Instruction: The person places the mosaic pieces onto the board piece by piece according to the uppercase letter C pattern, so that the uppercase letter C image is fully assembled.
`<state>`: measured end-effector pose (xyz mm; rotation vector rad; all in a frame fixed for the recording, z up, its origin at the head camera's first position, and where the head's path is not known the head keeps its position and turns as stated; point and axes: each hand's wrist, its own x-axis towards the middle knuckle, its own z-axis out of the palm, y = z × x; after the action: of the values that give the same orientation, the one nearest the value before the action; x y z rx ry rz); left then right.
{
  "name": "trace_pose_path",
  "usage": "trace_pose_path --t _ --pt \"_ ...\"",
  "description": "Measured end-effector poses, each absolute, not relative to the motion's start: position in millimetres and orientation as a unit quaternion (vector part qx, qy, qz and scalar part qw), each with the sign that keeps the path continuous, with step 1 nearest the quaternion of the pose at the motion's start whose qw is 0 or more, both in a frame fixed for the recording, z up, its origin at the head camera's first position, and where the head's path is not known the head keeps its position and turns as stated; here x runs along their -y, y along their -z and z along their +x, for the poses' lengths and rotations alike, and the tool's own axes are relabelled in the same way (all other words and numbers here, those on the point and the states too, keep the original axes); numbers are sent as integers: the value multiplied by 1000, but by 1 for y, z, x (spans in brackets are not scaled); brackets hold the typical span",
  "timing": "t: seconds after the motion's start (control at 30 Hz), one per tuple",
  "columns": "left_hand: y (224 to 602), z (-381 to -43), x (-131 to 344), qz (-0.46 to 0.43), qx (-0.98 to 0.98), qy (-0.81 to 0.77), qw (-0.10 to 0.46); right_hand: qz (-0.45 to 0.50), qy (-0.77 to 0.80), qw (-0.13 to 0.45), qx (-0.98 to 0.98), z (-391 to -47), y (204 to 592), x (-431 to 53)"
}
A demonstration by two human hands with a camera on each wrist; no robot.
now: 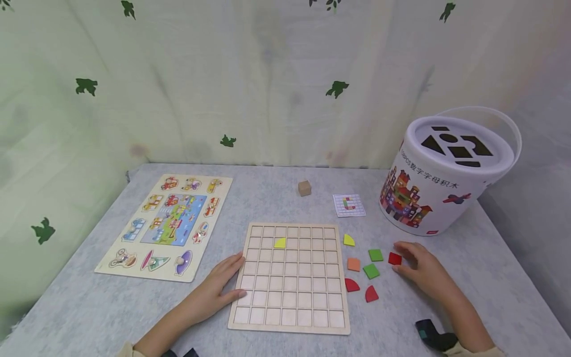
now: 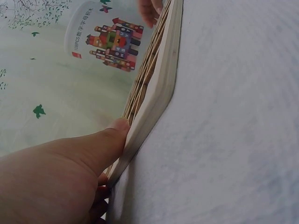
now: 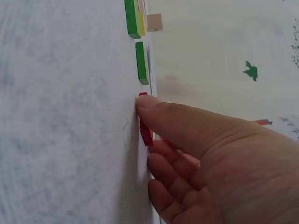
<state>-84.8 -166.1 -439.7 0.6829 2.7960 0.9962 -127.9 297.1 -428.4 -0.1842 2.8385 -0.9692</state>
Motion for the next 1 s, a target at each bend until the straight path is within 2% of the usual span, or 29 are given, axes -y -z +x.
trace_pose_path --t 0.43,0.83,1.0 --pt "442 -86 166 222 -917 -326 53 -71 295 48 -952 -128 413 -286" --pt "440 -85 166 226 -917 -325 49 -146 321 -47 -934 -134 378 -234" --pt "440 -85 166 226 -916 -326 50 -195 343 -48 -917 -143 364 -206"
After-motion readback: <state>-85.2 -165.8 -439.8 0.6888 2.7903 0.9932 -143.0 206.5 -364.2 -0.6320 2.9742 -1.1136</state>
